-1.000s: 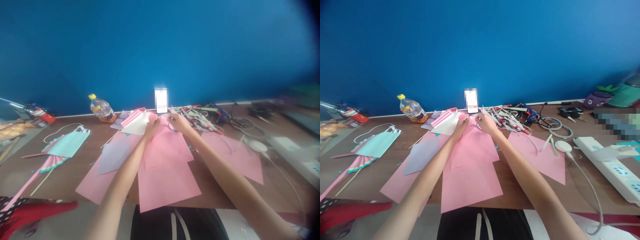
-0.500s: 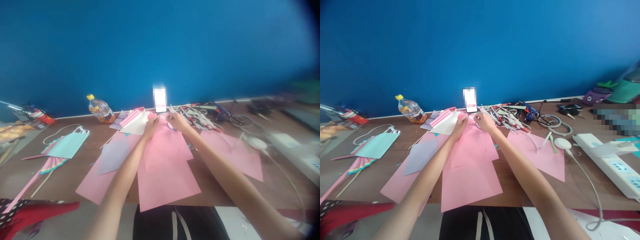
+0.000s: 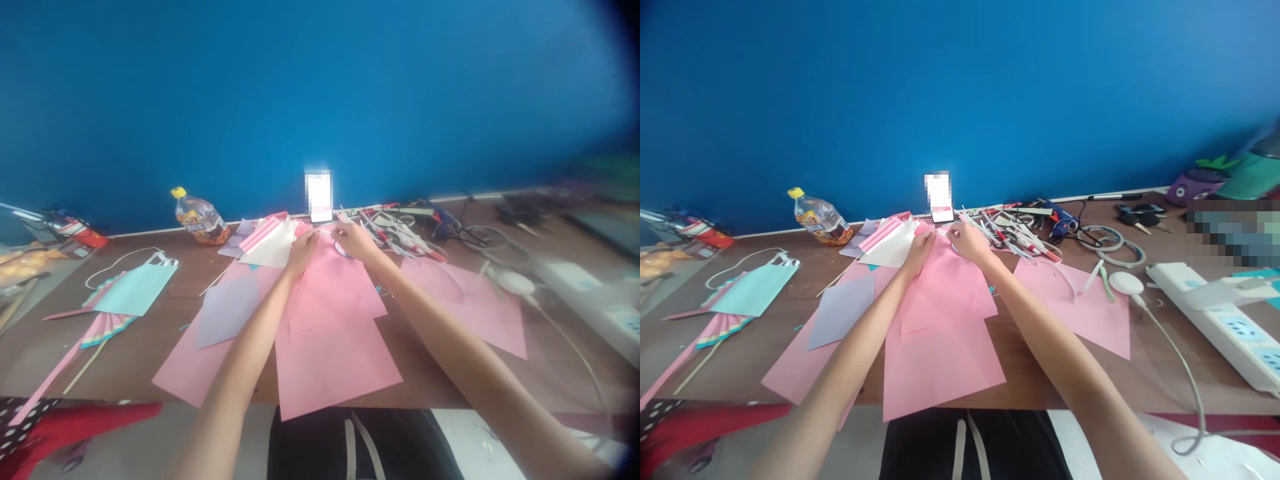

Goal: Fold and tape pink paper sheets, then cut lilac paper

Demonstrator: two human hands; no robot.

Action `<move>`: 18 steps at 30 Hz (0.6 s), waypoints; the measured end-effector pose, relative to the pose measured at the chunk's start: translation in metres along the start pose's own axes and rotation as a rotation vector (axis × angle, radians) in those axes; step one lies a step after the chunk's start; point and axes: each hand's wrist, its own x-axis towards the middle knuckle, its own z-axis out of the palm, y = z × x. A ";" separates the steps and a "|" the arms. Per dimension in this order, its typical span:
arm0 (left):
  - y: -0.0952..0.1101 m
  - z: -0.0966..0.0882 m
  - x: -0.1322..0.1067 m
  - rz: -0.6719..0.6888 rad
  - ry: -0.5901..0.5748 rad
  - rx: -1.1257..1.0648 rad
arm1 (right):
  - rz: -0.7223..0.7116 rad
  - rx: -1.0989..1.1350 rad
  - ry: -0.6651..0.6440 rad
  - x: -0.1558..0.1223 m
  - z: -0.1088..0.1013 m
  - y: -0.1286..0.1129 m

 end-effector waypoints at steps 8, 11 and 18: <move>0.000 -0.001 0.000 0.044 -0.016 -0.045 | -0.003 0.008 0.005 -0.001 0.000 -0.002; 0.000 -0.001 0.000 0.051 -0.018 -0.029 | 0.005 -0.006 0.017 -0.001 0.001 -0.001; 0.000 -0.001 0.000 0.043 -0.016 -0.018 | 0.012 -0.011 0.021 0.000 0.002 -0.001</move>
